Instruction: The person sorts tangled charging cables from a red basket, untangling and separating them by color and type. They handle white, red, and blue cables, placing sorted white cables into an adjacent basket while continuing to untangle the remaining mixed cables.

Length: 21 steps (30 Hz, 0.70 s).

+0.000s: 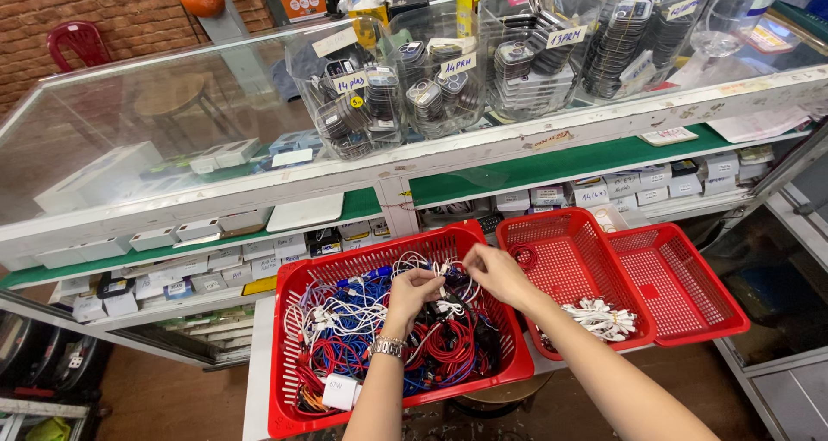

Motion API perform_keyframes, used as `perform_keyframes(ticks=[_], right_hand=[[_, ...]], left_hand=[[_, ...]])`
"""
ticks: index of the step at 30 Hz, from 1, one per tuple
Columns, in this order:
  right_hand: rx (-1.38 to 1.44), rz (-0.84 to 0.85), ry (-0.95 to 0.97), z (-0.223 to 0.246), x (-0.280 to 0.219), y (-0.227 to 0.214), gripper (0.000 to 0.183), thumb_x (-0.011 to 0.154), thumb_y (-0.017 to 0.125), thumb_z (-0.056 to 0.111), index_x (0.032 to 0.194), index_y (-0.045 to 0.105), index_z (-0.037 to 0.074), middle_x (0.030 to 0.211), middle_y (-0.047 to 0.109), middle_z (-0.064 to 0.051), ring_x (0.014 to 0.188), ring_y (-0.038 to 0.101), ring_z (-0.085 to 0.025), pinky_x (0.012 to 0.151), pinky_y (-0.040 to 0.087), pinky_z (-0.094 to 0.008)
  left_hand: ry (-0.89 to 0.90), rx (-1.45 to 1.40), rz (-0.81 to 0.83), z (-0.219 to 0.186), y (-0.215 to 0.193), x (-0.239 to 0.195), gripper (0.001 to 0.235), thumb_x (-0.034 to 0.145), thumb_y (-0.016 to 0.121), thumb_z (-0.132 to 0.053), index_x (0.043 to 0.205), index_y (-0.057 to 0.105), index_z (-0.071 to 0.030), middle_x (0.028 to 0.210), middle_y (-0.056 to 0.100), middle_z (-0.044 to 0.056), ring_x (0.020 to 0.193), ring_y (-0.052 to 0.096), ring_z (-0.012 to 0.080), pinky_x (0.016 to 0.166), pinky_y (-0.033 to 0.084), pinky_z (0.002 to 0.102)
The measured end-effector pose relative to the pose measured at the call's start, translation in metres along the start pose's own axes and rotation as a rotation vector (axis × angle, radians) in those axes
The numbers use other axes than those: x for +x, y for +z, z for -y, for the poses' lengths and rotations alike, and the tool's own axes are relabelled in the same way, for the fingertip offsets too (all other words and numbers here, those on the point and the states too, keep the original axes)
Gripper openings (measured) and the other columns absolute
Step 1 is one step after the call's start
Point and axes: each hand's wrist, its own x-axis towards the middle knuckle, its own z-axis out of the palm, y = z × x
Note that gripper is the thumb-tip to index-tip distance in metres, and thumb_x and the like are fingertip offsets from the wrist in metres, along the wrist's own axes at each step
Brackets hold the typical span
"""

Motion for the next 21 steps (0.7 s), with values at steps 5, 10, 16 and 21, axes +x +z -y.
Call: perform_keyframes(ticks=[5, 10, 16, 21], right_hand=[[0.4, 0.146, 0.179, -0.014, 0.012, 0.023, 0.028, 0.095, 0.063, 0.028, 0.117, 0.066, 0.011, 0.107, 0.073, -0.003, 0.097, 0.069, -0.014, 0.084, 0.056, -0.032], [0.935, 0.111, 0.412, -0.031, 0.027, 0.03, 0.026, 0.098, 0.065, 0.025, 0.114, 0.06, 0.006, 0.105, 0.073, -0.009, 0.093, 0.067, -0.016, 0.083, 0.055, -0.031], [1.235, -0.033, 0.46, -0.063, 0.031, 0.042, 0.022, 0.101, 0.062, 0.022, 0.112, 0.058, 0.004, 0.105, 0.071, -0.009, 0.094, 0.066, -0.016, 0.087, 0.057, -0.032], [1.302, -0.085, 0.424, -0.072, 0.037, 0.054, 0.022, 0.103, 0.057, 0.019, 0.112, 0.057, -0.001, 0.111, 0.07, -0.014, 0.098, 0.066, -0.019, 0.092, 0.057, -0.034]], left_hand=[[0.019, -0.143, 0.073, 0.009, 0.001, 0.003, 0.015, 0.088, 0.078, -0.01, 0.096, 0.072, 0.001, 0.089, 0.077, 0.009, 0.077, 0.073, 0.0147, 0.072, 0.062, 0.029], [-0.072, -0.445, 0.056, 0.011, 0.002, 0.003, 0.015, 0.093, 0.072, -0.012, 0.098, 0.065, 0.0, 0.097, 0.075, 0.012, 0.085, 0.076, 0.0192, 0.081, 0.065, 0.031], [0.044, -1.077, -0.185, 0.033, -0.018, 0.01, 0.018, 0.098, 0.069, -0.008, 0.112, 0.064, 0.0, 0.106, 0.068, 0.012, 0.102, 0.068, 0.0218, 0.088, 0.059, 0.027], [0.026, -1.06, -0.229, 0.044, -0.037, 0.009, 0.03, 0.096, 0.067, -0.008, 0.122, 0.064, 0.005, 0.11, 0.069, 0.014, 0.105, 0.07, 0.0234, 0.097, 0.058, 0.029]])
